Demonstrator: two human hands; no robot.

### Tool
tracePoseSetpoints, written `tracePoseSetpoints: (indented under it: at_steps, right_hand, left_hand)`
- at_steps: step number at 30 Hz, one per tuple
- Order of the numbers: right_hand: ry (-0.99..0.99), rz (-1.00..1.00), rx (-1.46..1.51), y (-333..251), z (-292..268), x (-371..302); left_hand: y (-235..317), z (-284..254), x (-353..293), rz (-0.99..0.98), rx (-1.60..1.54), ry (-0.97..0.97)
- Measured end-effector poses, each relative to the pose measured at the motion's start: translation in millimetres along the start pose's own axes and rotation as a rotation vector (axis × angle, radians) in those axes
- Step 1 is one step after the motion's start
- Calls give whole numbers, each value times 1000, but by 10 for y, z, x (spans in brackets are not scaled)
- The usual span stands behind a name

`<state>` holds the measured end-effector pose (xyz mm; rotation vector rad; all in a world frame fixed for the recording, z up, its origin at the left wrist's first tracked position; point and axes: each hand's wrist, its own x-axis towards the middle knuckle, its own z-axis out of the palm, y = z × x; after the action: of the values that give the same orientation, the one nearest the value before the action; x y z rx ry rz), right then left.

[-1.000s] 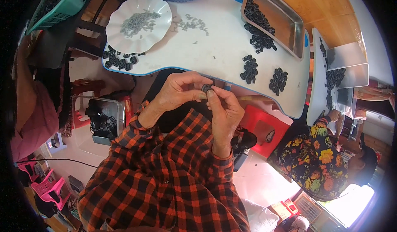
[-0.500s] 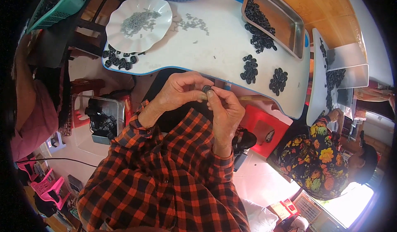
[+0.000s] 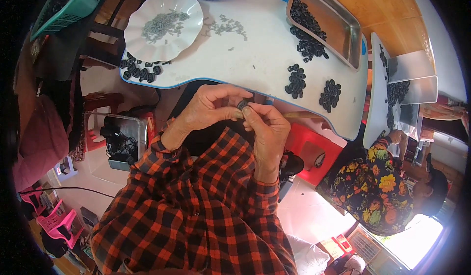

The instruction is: The person assembles plastic cord lock toggles by taking parts from the table and containers, pressing the pieces together by hand, and placing the assembled toggles onto the tabletop.

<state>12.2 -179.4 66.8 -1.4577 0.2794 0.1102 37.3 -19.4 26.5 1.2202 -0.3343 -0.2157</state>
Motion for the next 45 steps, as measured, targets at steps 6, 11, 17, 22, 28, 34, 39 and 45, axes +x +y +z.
tracePoseSetpoints:
  at_steps: [6,11,17,22,28,34,39,45]
  right_hand:
    - [-56,50,33,14,-54,54]
    - [-167,135,145,94,-140,131]
    - [-194,155,177,123,-168,158]
    - [-256,160,246,163,-189,173]
    - [-291,160,235,139,-187,148]
    - [-306,164,224,119,-188,130]
    - [-326,190,249,124,-191,115]
    - [-390,261,294,156,-220,98]
  left_hand:
    - [-55,-27,-6,-55,-97,-11]
    - [-91,-39,0,-103,-177,-26]
    - [-83,-15,-1,-126,-231,-4]
    - [-92,-60,-16,-113,-232,-43]
    - [-102,-84,-35,-127,-301,-84]
    - [-84,-79,-44,-112,-316,-105]
    - [-16,-81,-73,-157,-365,-108]
    - [-4,-99,-91,-149,-328,-189]
